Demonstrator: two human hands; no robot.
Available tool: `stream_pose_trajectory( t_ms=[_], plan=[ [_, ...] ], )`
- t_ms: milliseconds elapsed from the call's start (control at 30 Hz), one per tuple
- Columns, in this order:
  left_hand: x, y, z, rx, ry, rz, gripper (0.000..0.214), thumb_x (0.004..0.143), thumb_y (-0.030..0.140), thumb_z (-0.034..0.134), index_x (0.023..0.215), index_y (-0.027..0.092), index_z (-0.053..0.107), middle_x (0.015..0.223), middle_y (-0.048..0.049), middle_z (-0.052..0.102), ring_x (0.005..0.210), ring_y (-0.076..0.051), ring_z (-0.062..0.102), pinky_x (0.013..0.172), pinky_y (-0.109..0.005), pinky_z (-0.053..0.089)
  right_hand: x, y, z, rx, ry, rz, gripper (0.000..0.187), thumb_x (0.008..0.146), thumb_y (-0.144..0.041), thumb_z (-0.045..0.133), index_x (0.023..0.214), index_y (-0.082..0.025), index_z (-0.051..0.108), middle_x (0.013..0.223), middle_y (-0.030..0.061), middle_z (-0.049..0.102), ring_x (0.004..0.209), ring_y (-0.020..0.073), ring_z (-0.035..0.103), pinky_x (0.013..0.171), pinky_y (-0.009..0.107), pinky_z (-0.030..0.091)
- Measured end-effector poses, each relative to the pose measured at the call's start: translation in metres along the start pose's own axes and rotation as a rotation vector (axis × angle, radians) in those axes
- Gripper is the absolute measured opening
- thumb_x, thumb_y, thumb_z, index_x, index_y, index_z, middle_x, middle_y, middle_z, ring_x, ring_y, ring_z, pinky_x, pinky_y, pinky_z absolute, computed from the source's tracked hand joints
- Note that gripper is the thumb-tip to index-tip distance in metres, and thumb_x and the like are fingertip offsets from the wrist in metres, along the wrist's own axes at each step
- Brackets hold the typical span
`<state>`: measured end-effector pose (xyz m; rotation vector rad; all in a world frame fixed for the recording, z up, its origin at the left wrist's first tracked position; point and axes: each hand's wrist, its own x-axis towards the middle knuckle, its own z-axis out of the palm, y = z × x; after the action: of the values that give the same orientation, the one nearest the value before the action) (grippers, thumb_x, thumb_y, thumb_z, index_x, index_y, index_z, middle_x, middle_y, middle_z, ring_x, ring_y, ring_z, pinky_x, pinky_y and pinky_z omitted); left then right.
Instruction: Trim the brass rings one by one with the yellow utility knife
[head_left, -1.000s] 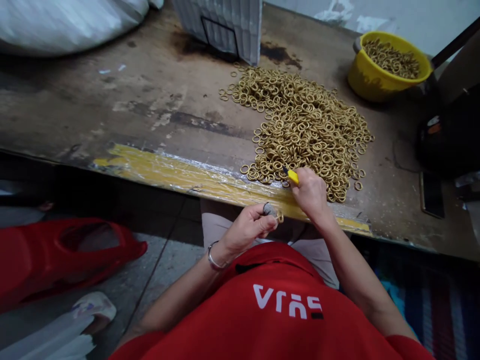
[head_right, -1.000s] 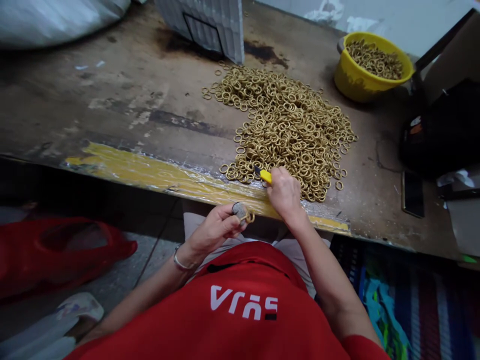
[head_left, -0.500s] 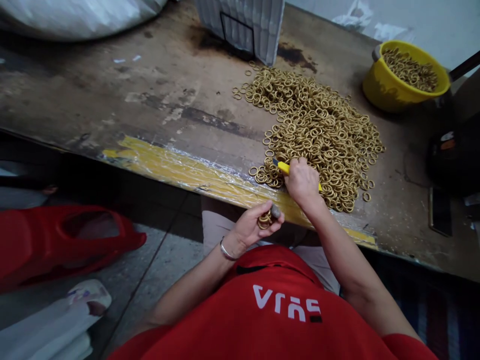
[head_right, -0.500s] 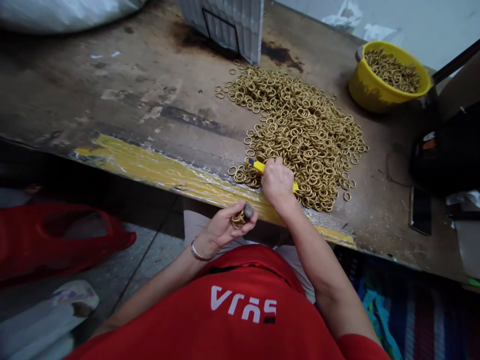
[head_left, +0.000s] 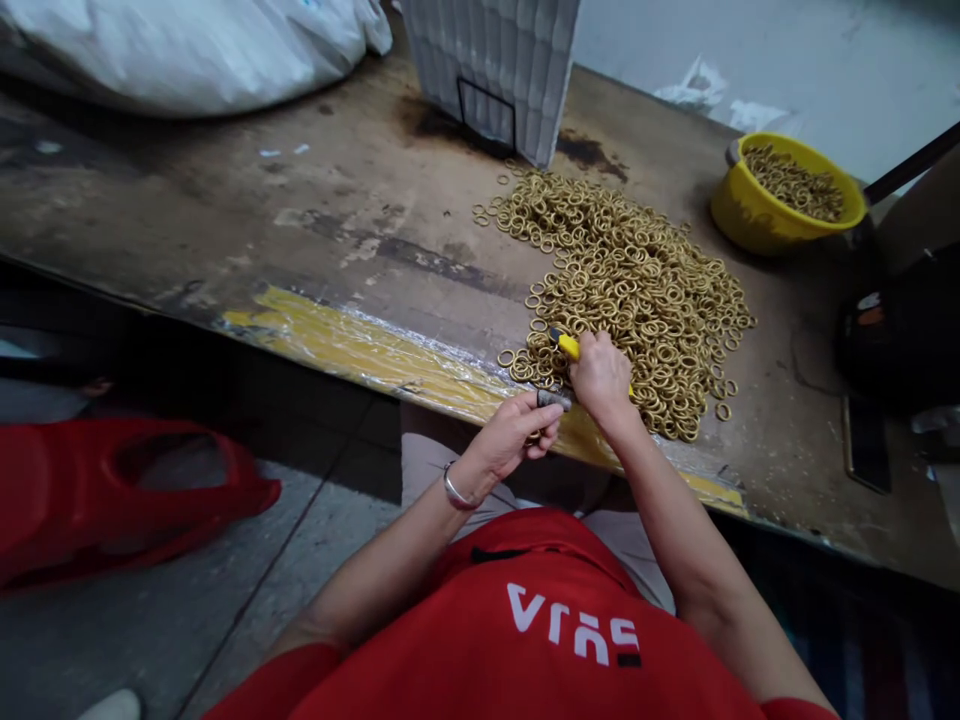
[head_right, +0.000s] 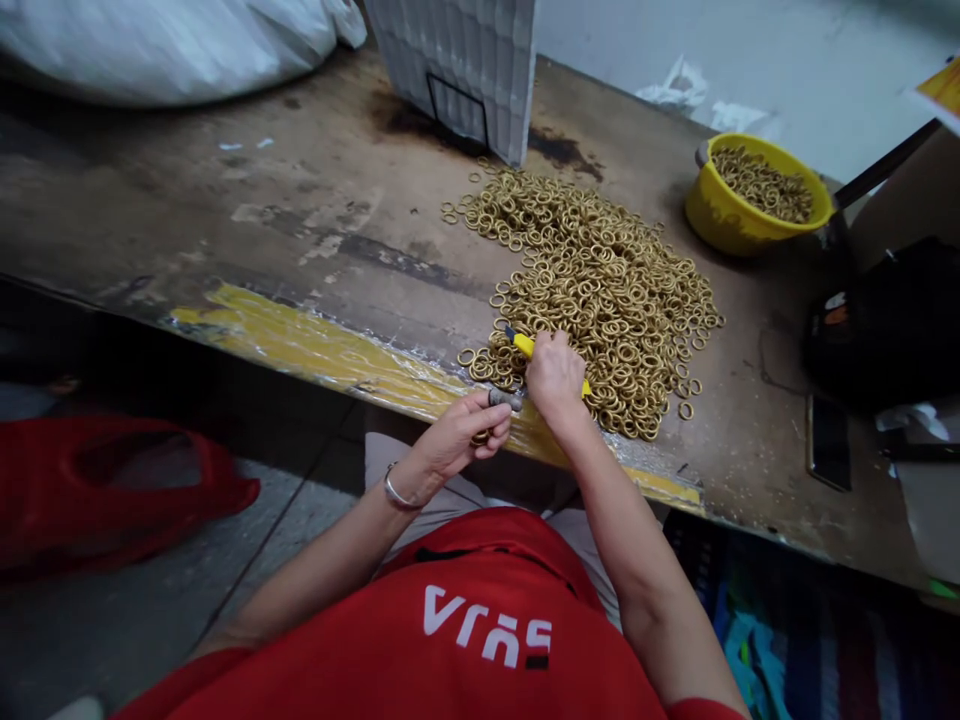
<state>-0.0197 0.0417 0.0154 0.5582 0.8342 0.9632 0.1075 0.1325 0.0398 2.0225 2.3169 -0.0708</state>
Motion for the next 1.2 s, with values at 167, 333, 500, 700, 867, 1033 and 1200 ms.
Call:
stream_pose_trajectory(
  t_ms=[167, 333, 500, 700, 867, 1033, 1200],
  plan=[
    [-0.001, -0.003, 0.0, 0.012, 0.046, 0.005, 0.042, 0.069, 0.044, 0.084, 0.074, 0.015, 0.054, 0.062, 0.0038, 0.055, 0.047, -0.005, 0.047, 0.037, -0.014, 0.028, -0.001, 0.008, 0.0, 0.108, 0.059, -0.02, 0.028, 0.093, -0.008, 0.044, 0.113, -0.014, 0.062, 0.11, 0.0126, 0.07, 0.092, 0.0229, 0.068, 0.075, 0.03, 0.044],
    [0.003, 0.0, -0.002, -0.013, 0.153, 0.113, 0.042, 0.068, 0.042, 0.085, 0.083, 0.015, 0.056, 0.073, -0.002, 0.068, 0.047, -0.005, 0.05, 0.037, -0.014, 0.03, -0.017, 0.035, -0.004, 0.503, 0.139, -0.11, 0.013, 0.089, -0.023, 0.056, 0.09, -0.017, 0.068, 0.09, 0.007, 0.071, 0.08, 0.0199, 0.064, 0.075, 0.03, 0.045],
    [0.01, 0.008, 0.005, 0.014, 0.125, 0.153, 0.045, 0.07, 0.044, 0.085, 0.093, 0.014, 0.061, 0.076, -0.0043, 0.072, 0.046, -0.006, 0.05, 0.036, -0.014, 0.03, -0.042, 0.051, -0.007, 0.988, 0.062, -0.21, 0.013, 0.083, -0.031, 0.062, 0.084, -0.02, 0.068, 0.079, 0.001, 0.067, 0.072, 0.016, 0.06, 0.07, 0.028, 0.046],
    [0.007, 0.011, 0.015, 0.074, -0.023, 0.062, 0.041, 0.07, 0.041, 0.086, 0.091, 0.012, 0.068, 0.077, -0.0049, 0.072, 0.048, -0.005, 0.05, 0.037, -0.015, 0.03, -0.063, 0.048, -0.011, 1.166, 0.111, -0.174, 0.014, 0.081, -0.034, 0.068, 0.082, -0.02, 0.068, 0.075, -0.0012, 0.064, 0.067, 0.0132, 0.056, 0.066, 0.026, 0.044],
    [0.001, 0.012, 0.022, 0.017, -0.086, 0.039, 0.036, 0.067, 0.034, 0.088, 0.084, 0.01, 0.069, 0.075, -0.0033, 0.068, 0.049, -0.004, 0.049, 0.042, -0.016, 0.033, -0.073, 0.043, -0.01, 1.326, 0.076, -0.073, 0.017, 0.08, -0.036, 0.068, 0.083, -0.019, 0.068, 0.071, -0.0015, 0.062, 0.062, 0.0122, 0.054, 0.061, 0.025, 0.043],
    [-0.004, 0.01, 0.027, 0.093, -0.077, 0.073, 0.034, 0.069, 0.036, 0.086, 0.08, 0.012, 0.065, 0.06, 0.0027, 0.057, 0.046, -0.005, 0.047, 0.042, -0.017, 0.034, -0.081, 0.046, -0.008, 1.253, 0.052, -0.091, 0.017, 0.086, -0.037, 0.063, 0.087, -0.02, 0.068, 0.071, -0.0009, 0.063, 0.063, 0.0137, 0.057, 0.06, 0.025, 0.045],
    [-0.007, 0.006, 0.03, 0.125, -0.075, 0.131, 0.036, 0.077, 0.044, 0.081, 0.083, 0.014, 0.061, 0.06, 0.0032, 0.056, 0.048, -0.006, 0.047, 0.043, -0.018, 0.037, -0.097, 0.051, -0.015, 0.74, 0.159, -0.226, 0.02, 0.09, -0.018, 0.05, 0.099, -0.02, 0.068, 0.096, 0.0069, 0.07, 0.088, 0.0197, 0.064, 0.08, 0.029, 0.048]
  ],
)
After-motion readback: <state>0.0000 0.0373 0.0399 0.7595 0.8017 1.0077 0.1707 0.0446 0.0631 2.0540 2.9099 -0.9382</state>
